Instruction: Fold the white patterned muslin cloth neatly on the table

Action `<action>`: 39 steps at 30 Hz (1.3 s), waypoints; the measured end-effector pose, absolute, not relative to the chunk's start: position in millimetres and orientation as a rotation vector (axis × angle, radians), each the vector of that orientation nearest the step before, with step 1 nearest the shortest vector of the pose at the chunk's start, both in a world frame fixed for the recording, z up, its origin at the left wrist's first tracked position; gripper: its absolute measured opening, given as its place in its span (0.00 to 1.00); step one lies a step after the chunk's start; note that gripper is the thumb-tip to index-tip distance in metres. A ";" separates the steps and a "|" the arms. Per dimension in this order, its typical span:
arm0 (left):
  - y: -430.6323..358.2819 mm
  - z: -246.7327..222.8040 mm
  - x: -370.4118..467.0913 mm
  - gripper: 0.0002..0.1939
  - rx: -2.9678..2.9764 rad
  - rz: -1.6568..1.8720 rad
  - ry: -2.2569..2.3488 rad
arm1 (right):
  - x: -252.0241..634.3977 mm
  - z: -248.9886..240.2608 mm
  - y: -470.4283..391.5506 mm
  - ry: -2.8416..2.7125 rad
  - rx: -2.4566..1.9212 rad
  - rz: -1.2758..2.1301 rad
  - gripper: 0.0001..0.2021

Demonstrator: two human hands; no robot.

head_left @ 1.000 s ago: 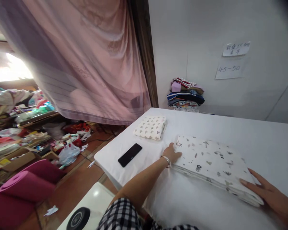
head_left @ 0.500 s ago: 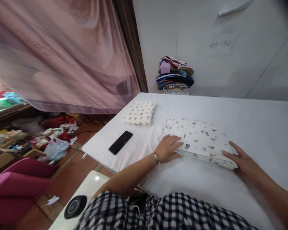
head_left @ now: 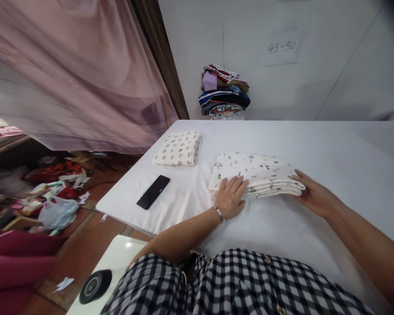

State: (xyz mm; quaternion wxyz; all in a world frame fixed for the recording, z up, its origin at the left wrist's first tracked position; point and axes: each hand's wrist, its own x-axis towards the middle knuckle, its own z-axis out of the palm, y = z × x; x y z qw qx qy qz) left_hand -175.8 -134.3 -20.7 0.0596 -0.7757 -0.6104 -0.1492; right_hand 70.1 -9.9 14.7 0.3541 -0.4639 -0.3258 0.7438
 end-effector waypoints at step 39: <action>-93.7 34.7 -196.9 0.34 -2.193 -0.664 -1.850 | 82.8 3.5 -30.3 -2.089 -1.304 0.427 0.23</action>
